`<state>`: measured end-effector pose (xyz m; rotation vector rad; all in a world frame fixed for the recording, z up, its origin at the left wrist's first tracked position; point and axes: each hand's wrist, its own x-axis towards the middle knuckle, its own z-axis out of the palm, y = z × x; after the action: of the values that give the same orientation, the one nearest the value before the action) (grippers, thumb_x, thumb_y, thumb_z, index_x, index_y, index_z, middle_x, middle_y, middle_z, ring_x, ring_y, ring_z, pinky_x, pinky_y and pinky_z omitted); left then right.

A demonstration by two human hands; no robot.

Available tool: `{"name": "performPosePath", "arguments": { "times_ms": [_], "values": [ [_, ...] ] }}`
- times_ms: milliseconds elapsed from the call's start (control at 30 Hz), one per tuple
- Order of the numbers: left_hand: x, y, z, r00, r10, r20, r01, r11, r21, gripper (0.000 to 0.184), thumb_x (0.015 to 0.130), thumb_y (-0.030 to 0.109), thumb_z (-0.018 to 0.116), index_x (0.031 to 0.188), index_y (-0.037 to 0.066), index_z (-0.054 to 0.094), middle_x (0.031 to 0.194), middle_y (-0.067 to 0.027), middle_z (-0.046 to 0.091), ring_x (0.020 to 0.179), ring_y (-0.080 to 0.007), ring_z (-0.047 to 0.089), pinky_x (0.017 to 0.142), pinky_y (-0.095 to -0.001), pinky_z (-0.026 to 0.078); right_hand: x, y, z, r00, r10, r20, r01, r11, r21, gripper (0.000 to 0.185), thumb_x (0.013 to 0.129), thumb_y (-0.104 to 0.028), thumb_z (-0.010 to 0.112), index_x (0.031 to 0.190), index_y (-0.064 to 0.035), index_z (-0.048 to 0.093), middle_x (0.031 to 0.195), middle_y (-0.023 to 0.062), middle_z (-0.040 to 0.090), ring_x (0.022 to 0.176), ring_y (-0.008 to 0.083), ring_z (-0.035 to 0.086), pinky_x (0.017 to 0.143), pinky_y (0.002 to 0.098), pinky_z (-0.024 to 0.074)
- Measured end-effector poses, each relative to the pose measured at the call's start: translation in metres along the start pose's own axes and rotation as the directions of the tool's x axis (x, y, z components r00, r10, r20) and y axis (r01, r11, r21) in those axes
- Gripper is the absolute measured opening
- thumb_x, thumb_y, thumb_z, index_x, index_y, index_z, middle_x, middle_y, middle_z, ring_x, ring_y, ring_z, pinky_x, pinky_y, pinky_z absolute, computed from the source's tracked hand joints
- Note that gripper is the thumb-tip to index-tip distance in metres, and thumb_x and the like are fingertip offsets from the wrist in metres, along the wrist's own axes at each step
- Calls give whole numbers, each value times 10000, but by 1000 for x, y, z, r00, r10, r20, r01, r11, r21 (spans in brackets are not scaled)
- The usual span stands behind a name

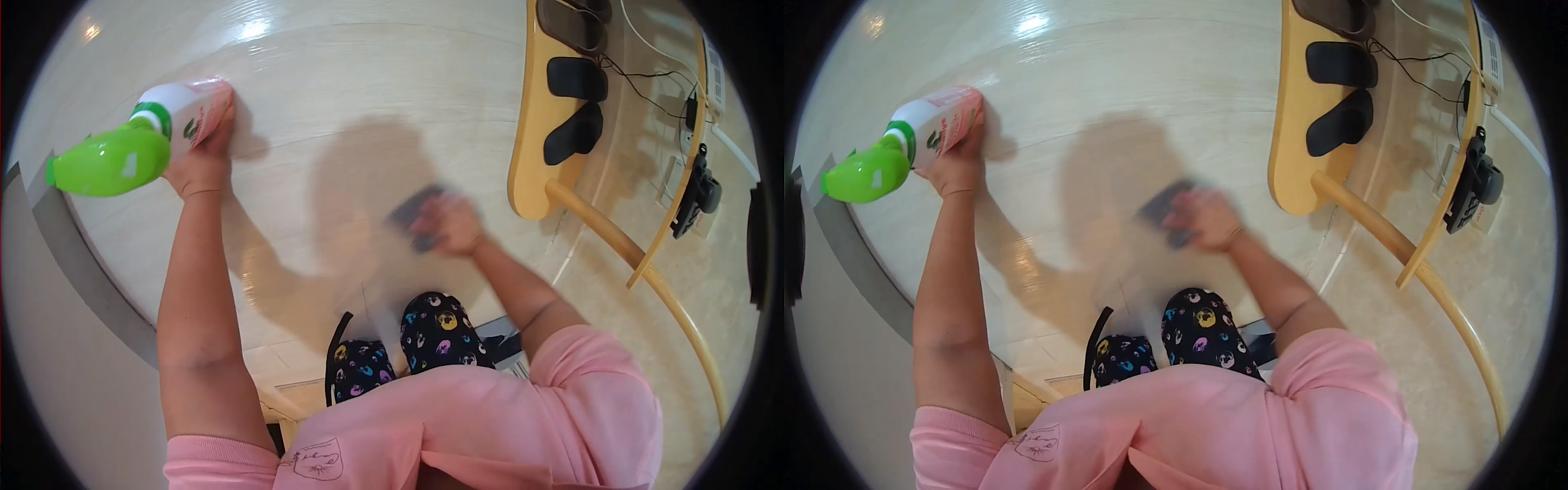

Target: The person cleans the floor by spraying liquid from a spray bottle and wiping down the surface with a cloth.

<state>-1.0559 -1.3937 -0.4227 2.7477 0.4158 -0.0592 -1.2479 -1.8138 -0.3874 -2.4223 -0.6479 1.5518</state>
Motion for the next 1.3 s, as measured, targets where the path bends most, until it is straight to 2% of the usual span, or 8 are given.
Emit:
{"name": "performPosePath", "arguments": {
  "times_ms": [100,567,633,700,867,1000,1167,1300],
  "values": [
    [0,3,6,993,49,-107,-50,999,-5,857,684,708,703,1327,155,580,1356,-74,577,1345,-314,407,1129,-502,160,16,77,-36,439,183,-880,-260,963,70,603,846,-310,640,1417,-176,497,1554,194,302,1429,437,256,1136,581,206],
    [1,19,4,953,137,-271,-139,990,9,798,739,640,704,1302,93,564,1298,-108,574,1307,-274,437,1136,-552,209,59,105,-66,168,270,-948,-387,903,188,528,974,-333,472,1474,-171,417,1556,162,314,1421,381,295,1148,493,245],
    [-1,34,-14,988,-4,-154,-69,882,-466,551,808,102,753,1275,101,463,1227,-97,588,1204,-300,515,1179,-437,203,74,103,-74,131,266,-955,-397,897,196,534,974,-341,470,1473,-159,417,1553,165,320,1419,377,300,1148,482,252],
    [-6,2,-7,998,46,-37,-59,758,-649,551,804,124,764,1265,93,464,1248,-110,575,1188,-279,533,1089,-403,336,95,86,-69,-66,404,-912,-479,789,384,516,969,-351,467,1429,-118,469,1506,180,391,1397,365,342,1144,459,271],
    [-81,-59,-27,987,162,-22,-101,496,-862,629,814,283,768,1307,19,479,1276,-139,559,1227,-247,517,1049,-408,407,183,-65,-49,88,-85,-992,-319,941,-109,499,934,-366,484,1299,-33,557,1388,170,518,1312,380,426,1085,494,323],
    [-221,-111,-90,991,113,73,0,542,-840,412,832,99,739,1216,2,623,1264,-114,617,1171,-213,580,1013,-353,446,219,-274,29,331,-164,-929,568,821,58,560,928,-365,459,1391,-51,493,1516,159,392,1439,360,282,1189,501,182],
    [-357,-150,-138,984,159,76,-39,620,-784,940,743,127,829,1485,45,257,1439,-134,448,1257,-245,506,1085,-393,396,196,-315,133,500,-672,-546,562,731,-386,488,933,-354,495,1404,-228,500,1587,77,282,1485,292,191,1201,510,112],
    [-398,-136,-171,942,105,318,255,390,-885,999,663,196,887,1459,39,304,1449,-127,420,1289,-251,481,1060,-420,433,122,-210,89,636,-218,-740,238,968,-80,460,901,-328,568,1354,-251,552,1552,66,348,1456,291,255,1165,496,205]
  ]
}}
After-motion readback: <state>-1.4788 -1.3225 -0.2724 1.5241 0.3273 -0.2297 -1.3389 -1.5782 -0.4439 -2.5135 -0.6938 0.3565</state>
